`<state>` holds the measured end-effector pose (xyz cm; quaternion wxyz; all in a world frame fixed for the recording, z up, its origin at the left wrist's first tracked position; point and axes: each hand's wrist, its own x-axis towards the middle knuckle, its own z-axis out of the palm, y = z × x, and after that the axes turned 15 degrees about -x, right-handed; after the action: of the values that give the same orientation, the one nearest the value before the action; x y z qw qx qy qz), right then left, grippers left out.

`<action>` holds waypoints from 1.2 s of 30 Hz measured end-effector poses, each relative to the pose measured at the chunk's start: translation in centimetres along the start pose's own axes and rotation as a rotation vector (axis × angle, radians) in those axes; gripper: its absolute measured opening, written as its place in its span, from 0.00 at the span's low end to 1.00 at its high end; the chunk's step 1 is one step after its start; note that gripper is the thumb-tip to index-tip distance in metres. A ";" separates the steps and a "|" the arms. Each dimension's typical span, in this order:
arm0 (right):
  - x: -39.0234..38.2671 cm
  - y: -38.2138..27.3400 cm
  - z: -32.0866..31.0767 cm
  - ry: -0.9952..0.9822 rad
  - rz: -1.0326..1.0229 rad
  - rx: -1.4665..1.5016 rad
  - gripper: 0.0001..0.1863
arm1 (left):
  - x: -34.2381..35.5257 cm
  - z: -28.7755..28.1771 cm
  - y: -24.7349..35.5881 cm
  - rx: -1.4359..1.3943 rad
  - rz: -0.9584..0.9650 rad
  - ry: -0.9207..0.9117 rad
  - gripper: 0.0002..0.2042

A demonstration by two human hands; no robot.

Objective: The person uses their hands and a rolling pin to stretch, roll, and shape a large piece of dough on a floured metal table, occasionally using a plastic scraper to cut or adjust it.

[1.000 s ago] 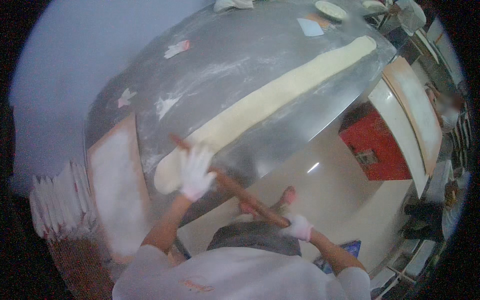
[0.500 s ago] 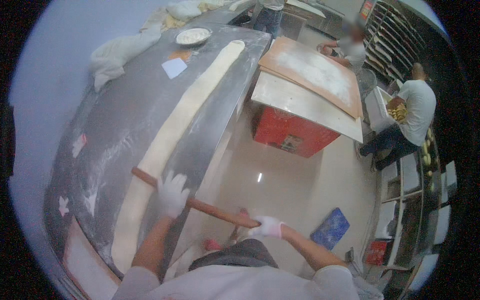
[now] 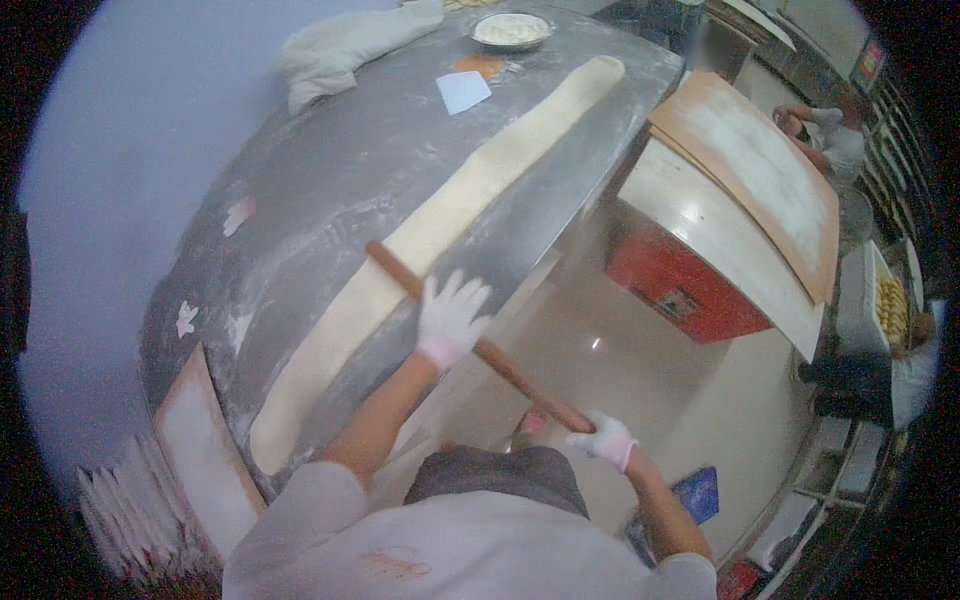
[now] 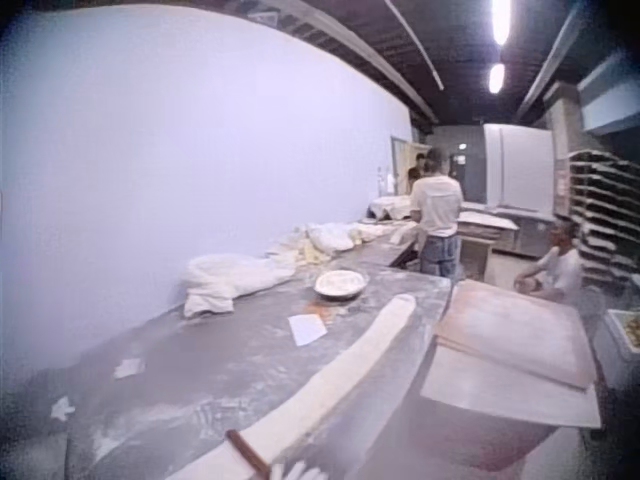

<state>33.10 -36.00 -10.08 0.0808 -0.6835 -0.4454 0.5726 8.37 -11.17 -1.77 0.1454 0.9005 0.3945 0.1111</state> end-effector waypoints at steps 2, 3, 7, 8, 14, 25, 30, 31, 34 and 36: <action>0.3 0.4 -1.7 -0.032 -0.013 0.010 0.23 | 2.8 0.2 0.0 -0.005 0.016 0.005 0.27; 0.1 0.1 -2.8 -0.074 -0.030 0.041 0.22 | 3.5 0.7 0.1 0.000 0.032 0.029 0.27; 0.8 0.7 -6.3 -0.119 -0.049 0.127 0.20 | 2.0 1.3 1.2 -0.015 0.081 0.106 0.28; 1.2 0.5 -6.1 -0.105 -0.049 0.136 0.20 | 1.2 1.2 0.8 -0.043 0.066 0.104 0.28; 4.4 1.0 -7.1 0.021 -0.037 -0.019 0.19 | 8.4 4.2 0.5 -0.051 0.122 0.087 0.29; 6.2 1.5 -16.2 0.087 0.062 -0.075 0.23 | 12.7 5.2 2.2 -0.099 0.202 0.067 0.30; 7.2 -0.3 -21.6 0.045 0.136 -0.076 0.24 | 25.3 6.1 4.2 -0.212 0.303 0.098 0.30; 7.2 -1.0 -23.1 0.020 0.147 -0.071 0.23 | 26.2 5.9 3.9 -0.215 0.335 0.137 0.30; 6.9 1.4 -25.0 0.026 0.201 -0.046 0.22 | 25.4 5.4 3.1 -0.276 0.377 0.120 0.30; 8.1 1.3 -25.6 0.028 0.220 -0.117 0.23 | 22.2 5.2 1.0 -0.232 0.335 0.061 0.29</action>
<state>55.22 -20.87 -8.14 -0.0163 -0.7399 -0.3989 0.5414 25.43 3.75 -4.40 0.2155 0.9269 0.2280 0.2059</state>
